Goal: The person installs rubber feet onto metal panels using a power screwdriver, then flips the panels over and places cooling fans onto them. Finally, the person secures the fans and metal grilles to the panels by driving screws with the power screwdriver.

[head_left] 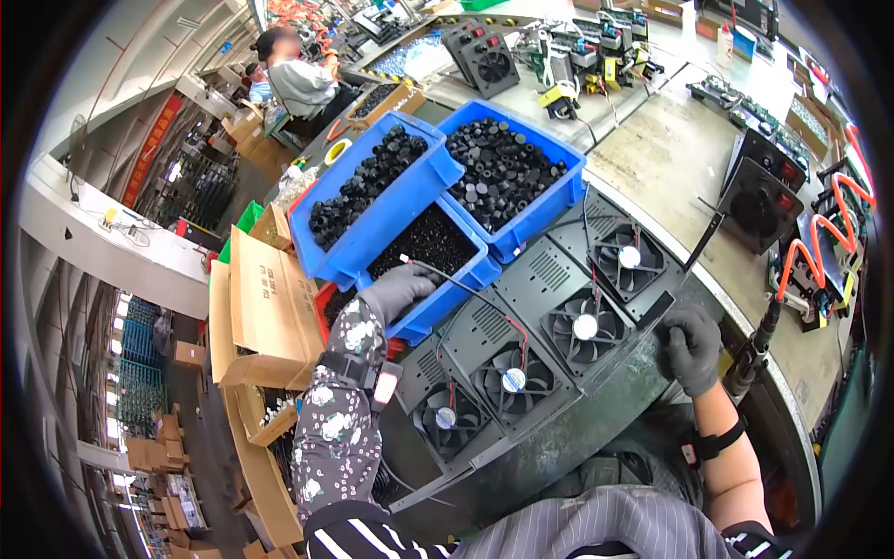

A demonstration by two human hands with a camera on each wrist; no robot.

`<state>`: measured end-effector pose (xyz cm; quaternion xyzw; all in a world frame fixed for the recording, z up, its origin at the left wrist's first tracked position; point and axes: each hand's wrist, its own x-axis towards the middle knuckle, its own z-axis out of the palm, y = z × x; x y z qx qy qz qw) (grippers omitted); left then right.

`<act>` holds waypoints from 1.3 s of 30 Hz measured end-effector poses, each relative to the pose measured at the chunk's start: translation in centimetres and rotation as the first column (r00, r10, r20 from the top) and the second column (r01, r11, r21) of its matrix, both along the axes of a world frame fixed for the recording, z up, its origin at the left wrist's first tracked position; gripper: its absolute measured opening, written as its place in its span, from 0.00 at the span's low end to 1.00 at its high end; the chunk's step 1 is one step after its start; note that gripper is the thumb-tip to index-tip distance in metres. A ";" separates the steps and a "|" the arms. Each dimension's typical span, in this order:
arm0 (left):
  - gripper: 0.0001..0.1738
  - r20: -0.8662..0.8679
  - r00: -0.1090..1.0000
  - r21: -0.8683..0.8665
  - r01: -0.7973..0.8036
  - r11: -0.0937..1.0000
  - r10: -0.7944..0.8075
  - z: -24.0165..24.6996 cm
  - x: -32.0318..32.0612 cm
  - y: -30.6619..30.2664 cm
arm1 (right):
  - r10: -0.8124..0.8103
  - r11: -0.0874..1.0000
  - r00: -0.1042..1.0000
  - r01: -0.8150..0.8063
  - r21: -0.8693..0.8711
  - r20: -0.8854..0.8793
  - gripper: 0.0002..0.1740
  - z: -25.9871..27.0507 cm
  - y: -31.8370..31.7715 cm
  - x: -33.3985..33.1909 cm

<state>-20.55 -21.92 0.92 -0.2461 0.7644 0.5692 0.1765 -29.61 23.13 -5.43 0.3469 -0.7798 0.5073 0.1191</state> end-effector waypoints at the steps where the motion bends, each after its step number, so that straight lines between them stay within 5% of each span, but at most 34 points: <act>1: 0.09 -0.030 0.999 0.092 -0.008 0.996 0.011 -0.9 0.0 -0.8 | -0.008 1.000 1.000 0.009 0.013 -0.010 0.07 0.1 0.0 0.0; 2: 0.06 -0.050 0.997 0.304 -0.037 0.952 0.055 -2.2 0.2 -2.3 | -0.001 1.000 1.000 0.002 0.021 -0.004 0.07 0.0 0.0 0.0; 4: 0.06 0.052 0.901 0.485 -0.400 0.777 0.431 0.8 0.2 0.5 | -0.008 1.000 1.000 0.007 -0.023 -0.018 0.07 -0.2 -0.1 0.0; 6: 0.09 0.133 0.853 0.349 -0.516 0.782 0.504 1.0 -0.1 0.0 | -0.005 1.000 1.000 0.005 0.002 0.028 0.08 0.1 -0.1 0.2; 9: 0.18 0.100 0.841 0.363 -0.528 0.768 0.531 2.1 0.1 0.7 | -0.024 1.000 0.999 0.024 0.004 0.023 0.09 0.0 -0.1 0.2; 14: 0.16 0.025 0.802 0.543 -0.512 0.665 0.597 2.2 0.6 -0.2 | 0.018 0.999 0.999 -0.019 0.030 0.047 0.08 -0.2 0.0 0.1; 17: 0.16 0.080 0.870 0.751 -0.374 0.544 0.487 2.0 1.0 -2.2 | 0.015 1.000 0.995 -0.017 0.015 0.099 0.08 -0.8 0.2 0.0; 21: 0.16 0.006 0.843 0.621 -0.425 0.658 0.538 3.5 1.3 -0.7 | -0.001 1.000 0.998 -0.001 0.027 0.066 0.08 -0.5 0.1 0.2; 26: 0.17 -0.020 0.822 0.625 -0.434 0.648 0.570 3.8 1.5 -0.8 | 0.002 1.000 0.999 -0.003 0.020 0.040 0.08 -0.4 0.0 0.2; 28: 0.18 -0.110 0.902 0.701 -0.227 0.676 0.418 4.5 1.6 -0.6 | -0.004 1.000 0.999 0.003 0.026 0.042 0.08 -0.2 -0.1 0.2; 29: 0.17 -0.092 0.912 0.399 -0.334 0.854 0.400 4.5 1.1 0.0 | -0.009 0.999 0.999 0.008 0.033 0.042 0.08 -0.1 -0.1 0.4; 30: 0.17 -0.028 0.966 -0.141 -0.260 0.955 0.258 4.8 0.6 1.4 | -0.007 0.999 0.999 0.005 0.034 0.046 0.08 -0.1 -0.1 0.4; 32: 0.18 -0.039 0.984 -0.336 -0.177 0.925 0.175 4.1 0.5 2.5 | 0.023 1.000 0.995 -0.023 0.003 0.099 0.08 -0.3 0.0 0.3; 33: 0.18 -0.040 0.985 -0.338 -0.173 0.925 0.170 4.3 0.5 2.5 | 0.018 1.000 0.995 -0.018 0.001 0.098 0.08 -0.3 0.0 0.2; 35: 0.18 -0.184 0.919 0.023 -0.351 0.936 0.349 4.6 0.5 2.4 | 0.002 1.000 0.997 -0.002 -0.001 0.075 0.09 -0.3 -0.1 0.3; 39: 0.17 -0.236 0.880 0.343 -0.323 0.882 0.413 5.5 0.8 0.9 | 0.009 1.000 0.999 -0.009 0.000 0.049 0.09 -0.5 0.0 0.1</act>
